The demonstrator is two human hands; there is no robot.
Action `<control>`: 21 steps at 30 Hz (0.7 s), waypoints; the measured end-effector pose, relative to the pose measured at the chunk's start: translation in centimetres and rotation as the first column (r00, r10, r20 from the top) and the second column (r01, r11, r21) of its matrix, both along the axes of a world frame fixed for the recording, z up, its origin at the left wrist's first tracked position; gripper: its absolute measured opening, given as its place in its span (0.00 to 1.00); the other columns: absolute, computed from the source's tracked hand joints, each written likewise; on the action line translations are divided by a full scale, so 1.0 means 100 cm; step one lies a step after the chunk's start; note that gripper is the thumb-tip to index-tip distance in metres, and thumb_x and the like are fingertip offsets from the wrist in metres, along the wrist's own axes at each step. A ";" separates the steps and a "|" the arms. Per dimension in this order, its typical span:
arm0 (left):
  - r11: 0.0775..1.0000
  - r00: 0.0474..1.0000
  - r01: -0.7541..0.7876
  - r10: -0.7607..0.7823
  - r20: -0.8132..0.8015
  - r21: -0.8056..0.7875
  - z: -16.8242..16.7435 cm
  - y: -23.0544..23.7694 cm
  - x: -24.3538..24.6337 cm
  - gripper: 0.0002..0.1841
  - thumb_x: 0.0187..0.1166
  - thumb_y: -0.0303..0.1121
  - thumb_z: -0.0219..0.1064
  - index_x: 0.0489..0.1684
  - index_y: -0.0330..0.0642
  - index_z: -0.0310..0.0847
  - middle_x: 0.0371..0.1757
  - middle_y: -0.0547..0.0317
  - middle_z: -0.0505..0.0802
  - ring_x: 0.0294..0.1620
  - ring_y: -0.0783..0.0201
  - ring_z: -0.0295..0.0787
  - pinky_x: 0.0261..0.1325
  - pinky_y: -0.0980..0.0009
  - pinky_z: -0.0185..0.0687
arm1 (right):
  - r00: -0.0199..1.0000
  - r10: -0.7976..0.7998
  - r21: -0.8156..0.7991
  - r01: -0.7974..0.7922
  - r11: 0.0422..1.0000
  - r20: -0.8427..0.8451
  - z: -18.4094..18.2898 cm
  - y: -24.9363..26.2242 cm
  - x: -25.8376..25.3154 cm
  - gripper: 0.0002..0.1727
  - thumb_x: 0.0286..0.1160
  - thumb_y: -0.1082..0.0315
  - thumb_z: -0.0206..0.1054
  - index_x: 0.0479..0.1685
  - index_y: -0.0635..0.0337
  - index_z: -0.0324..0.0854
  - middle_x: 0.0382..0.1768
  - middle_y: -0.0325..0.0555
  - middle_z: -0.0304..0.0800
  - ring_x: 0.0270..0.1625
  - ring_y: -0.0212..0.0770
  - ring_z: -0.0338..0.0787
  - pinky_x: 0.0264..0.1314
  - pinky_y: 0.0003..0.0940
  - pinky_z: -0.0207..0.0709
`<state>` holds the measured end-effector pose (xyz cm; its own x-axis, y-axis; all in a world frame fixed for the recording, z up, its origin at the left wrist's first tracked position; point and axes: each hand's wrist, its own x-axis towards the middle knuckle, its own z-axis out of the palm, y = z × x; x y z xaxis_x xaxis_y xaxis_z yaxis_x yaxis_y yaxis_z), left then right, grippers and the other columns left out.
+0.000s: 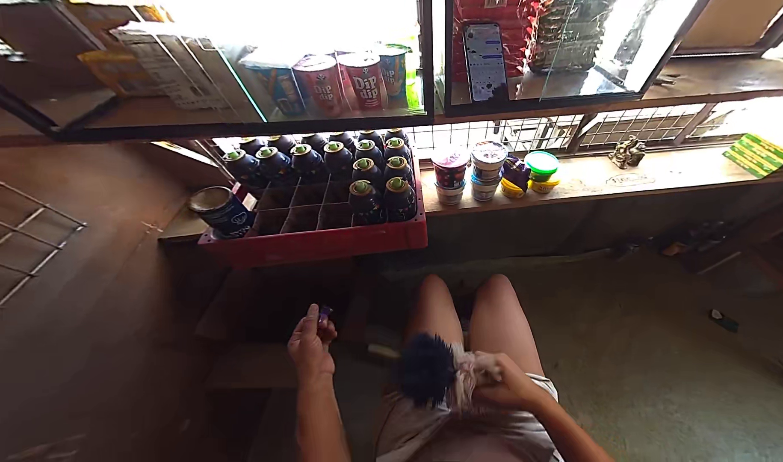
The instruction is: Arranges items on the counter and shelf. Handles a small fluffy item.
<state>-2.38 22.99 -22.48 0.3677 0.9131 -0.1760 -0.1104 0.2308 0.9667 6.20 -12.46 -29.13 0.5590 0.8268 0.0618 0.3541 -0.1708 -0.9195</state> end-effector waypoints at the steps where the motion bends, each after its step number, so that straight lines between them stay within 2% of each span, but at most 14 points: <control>1: 1.000 1.000 -0.019 0.019 0.005 -0.009 0.006 -0.001 -0.001 0.16 0.92 0.40 0.56 0.30 0.48 0.80 0.19 0.71 0.84 0.17 0.76 0.80 0.23 0.81 0.79 | 0.992 -0.037 0.129 0.052 0.990 -0.117 0.010 0.001 -0.001 0.18 0.60 0.66 0.81 0.50 0.62 0.89 0.44 0.40 0.96 0.49 0.30 0.93 0.59 0.37 0.88; 2: 1.000 1.000 -0.030 0.030 0.008 0.001 0.013 -0.003 -0.001 0.16 0.92 0.41 0.54 0.33 0.47 0.80 0.19 0.72 0.84 0.18 0.77 0.81 0.23 0.81 0.80 | 0.962 -0.079 0.212 0.137 0.968 -0.263 0.025 0.000 -0.004 0.18 0.60 0.70 0.79 0.51 0.64 0.87 0.43 0.36 0.96 0.48 0.25 0.93 0.59 0.30 0.88; 4: 0.995 0.999 -0.013 0.010 0.033 0.104 0.032 -0.004 0.005 0.17 0.94 0.42 0.49 0.39 0.45 0.79 0.21 0.73 0.84 0.19 0.78 0.81 0.25 0.81 0.80 | 0.813 -0.192 0.190 0.346 0.919 -0.550 0.056 -0.002 -0.010 0.22 0.60 0.71 0.75 0.56 0.65 0.80 0.40 0.34 0.95 0.42 0.26 0.93 0.53 0.29 0.89; 6: 0.966 0.999 0.027 -0.035 0.029 0.256 0.057 -0.003 0.016 0.16 0.94 0.41 0.50 0.49 0.40 0.79 0.28 0.71 0.85 0.24 0.79 0.82 0.31 0.80 0.82 | 0.669 -0.259 0.127 0.470 0.873 -0.697 0.067 -0.006 -0.008 0.29 0.58 0.63 0.74 0.62 0.63 0.74 0.37 0.33 0.94 0.39 0.27 0.93 0.48 0.29 0.90; 7: 0.942 0.998 0.059 -0.062 -0.001 0.329 0.068 0.002 0.021 0.16 0.93 0.41 0.52 0.55 0.36 0.78 0.35 0.66 0.87 0.28 0.77 0.83 0.35 0.78 0.83 | 0.630 -0.237 0.155 0.502 0.851 -0.739 0.062 -0.007 -0.006 0.31 0.58 0.57 0.76 0.62 0.60 0.74 0.38 0.32 0.95 0.39 0.26 0.94 0.48 0.28 0.90; 9: 0.862 0.990 0.133 -0.096 -0.100 0.489 0.089 0.021 0.039 0.20 0.91 0.40 0.54 0.62 0.28 0.77 0.49 0.49 0.91 0.42 0.67 0.87 0.49 0.67 0.84 | 0.591 -0.123 0.272 0.533 0.801 -0.797 0.043 -0.007 -0.005 0.28 0.63 0.48 0.77 0.58 0.54 0.78 0.40 0.31 0.96 0.43 0.25 0.94 0.51 0.27 0.90; 10: 0.800 0.982 0.176 -0.100 -0.162 0.574 0.095 0.034 0.051 0.23 0.91 0.40 0.54 0.64 0.24 0.77 0.56 0.38 0.91 0.51 0.56 0.89 0.58 0.57 0.85 | 0.566 -0.069 0.315 0.551 0.773 -0.821 0.034 -0.006 -0.007 0.23 0.68 0.47 0.73 0.56 0.50 0.81 0.41 0.31 0.97 0.45 0.25 0.95 0.52 0.27 0.90; 11: 0.721 0.969 0.217 -0.079 -0.233 0.658 0.099 0.049 0.064 0.23 0.91 0.40 0.55 0.63 0.22 0.78 0.58 0.33 0.89 0.57 0.48 0.89 0.64 0.50 0.82 | 0.538 -0.030 0.334 0.564 0.755 -0.843 0.025 -0.003 -0.008 0.20 0.73 0.47 0.69 0.56 0.48 0.83 0.42 0.32 0.97 0.46 0.26 0.95 0.51 0.27 0.90; 14: 0.486 0.896 0.348 0.080 -0.437 0.802 0.105 0.081 0.104 0.20 0.89 0.40 0.59 0.56 0.27 0.85 0.63 0.32 0.88 0.66 0.38 0.85 0.73 0.42 0.76 | 0.357 0.068 0.287 0.608 0.740 -0.932 -0.002 0.005 -0.012 0.18 0.79 0.49 0.61 0.55 0.49 0.85 0.42 0.40 0.98 0.44 0.32 0.96 0.46 0.33 0.93; 15: 0.448 0.844 0.425 0.117 -0.523 0.786 0.106 0.087 0.114 0.18 0.87 0.39 0.62 0.55 0.30 0.87 0.65 0.34 0.87 0.70 0.36 0.81 0.75 0.39 0.72 | 0.304 0.092 0.270 0.619 0.738 -0.948 -0.007 0.007 -0.010 0.18 0.84 0.50 0.56 0.55 0.50 0.84 0.42 0.42 0.97 0.44 0.35 0.97 0.45 0.35 0.93; 17: 0.455 0.758 0.521 0.142 -0.637 0.722 0.106 0.092 0.126 0.20 0.80 0.42 0.71 0.63 0.37 0.87 0.74 0.37 0.82 0.77 0.33 0.73 0.75 0.32 0.66 | 0.264 0.135 0.278 0.640 0.716 -0.955 -0.011 0.006 -0.004 0.23 0.90 0.50 0.47 0.54 0.50 0.86 0.43 0.44 0.98 0.45 0.37 0.97 0.45 0.36 0.93; 19: 0.463 0.797 0.460 0.161 -0.582 0.758 0.105 0.078 0.126 0.28 0.78 0.42 0.73 0.74 0.36 0.79 0.83 0.35 0.73 0.82 0.31 0.68 0.78 0.32 0.64 | 0.259 0.120 0.266 0.655 0.707 -0.958 -0.001 0.003 -0.007 0.25 0.92 0.52 0.41 0.54 0.51 0.85 0.42 0.43 0.98 0.43 0.35 0.97 0.44 0.34 0.93; 20: 0.427 0.851 0.389 0.173 -0.496 0.816 0.105 0.062 0.121 0.29 0.78 0.41 0.72 0.76 0.35 0.76 0.85 0.33 0.70 0.83 0.31 0.67 0.80 0.33 0.64 | 0.253 0.017 0.188 0.673 0.716 -0.967 0.021 0.006 -0.011 0.26 0.93 0.55 0.35 0.53 0.53 0.83 0.38 0.40 0.97 0.39 0.32 0.96 0.40 0.30 0.91; 21: 0.368 0.900 0.332 0.153 -0.409 0.869 0.101 0.042 0.116 0.28 0.80 0.40 0.70 0.76 0.35 0.76 0.85 0.34 0.71 0.84 0.34 0.66 0.82 0.36 0.64 | 0.220 -0.187 0.018 0.693 0.720 -0.957 0.060 0.015 -0.018 0.25 0.93 0.63 0.29 0.50 0.57 0.77 0.30 0.38 0.92 0.32 0.29 0.91 0.35 0.25 0.87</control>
